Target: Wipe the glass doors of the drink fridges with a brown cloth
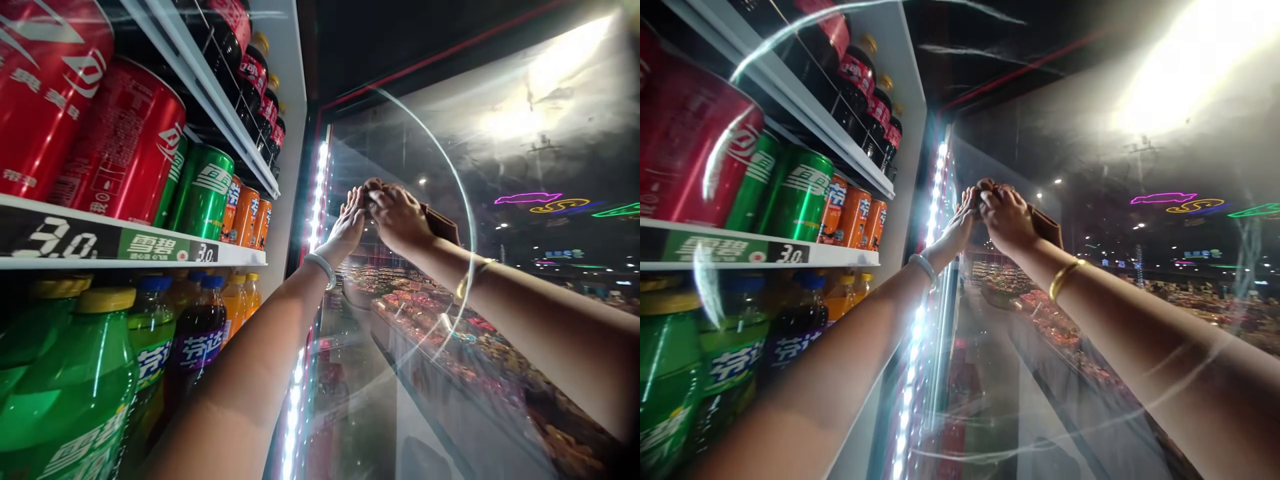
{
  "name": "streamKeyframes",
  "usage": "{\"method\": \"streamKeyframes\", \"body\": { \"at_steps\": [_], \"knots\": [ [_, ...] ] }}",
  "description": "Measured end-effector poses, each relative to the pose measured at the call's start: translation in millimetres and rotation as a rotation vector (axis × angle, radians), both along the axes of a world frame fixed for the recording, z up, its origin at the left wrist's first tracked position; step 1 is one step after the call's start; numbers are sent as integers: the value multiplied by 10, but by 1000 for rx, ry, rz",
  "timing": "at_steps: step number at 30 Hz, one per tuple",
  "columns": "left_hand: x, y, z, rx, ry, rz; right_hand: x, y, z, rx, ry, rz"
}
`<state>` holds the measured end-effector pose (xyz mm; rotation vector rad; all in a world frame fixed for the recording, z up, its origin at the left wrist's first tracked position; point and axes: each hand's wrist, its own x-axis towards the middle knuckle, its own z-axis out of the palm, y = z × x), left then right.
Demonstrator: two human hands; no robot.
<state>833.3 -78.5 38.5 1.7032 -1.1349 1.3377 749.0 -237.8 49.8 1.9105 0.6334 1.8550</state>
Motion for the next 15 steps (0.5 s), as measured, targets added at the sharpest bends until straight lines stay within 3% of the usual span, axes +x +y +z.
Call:
{"method": "streamKeyframes", "body": {
  "at_steps": [2,4,7,10,12,15],
  "knots": [
    [22,16,-93,6,-6,5,-31,-114,-192,-89,44,-34],
    [21,42,-193,23,-6,15,-102,-296,-238,-128,55,-76],
    [9,110,-319,19,7,46,-136,-377,-35,-48,-12,-74],
    [21,179,-426,-15,46,81,-3,-113,97,77,-65,-5],
    [34,199,-515,-34,67,111,101,88,-39,67,-23,14],
    [19,181,-685,-59,66,157,114,112,-447,-57,73,2]
  ]
}}
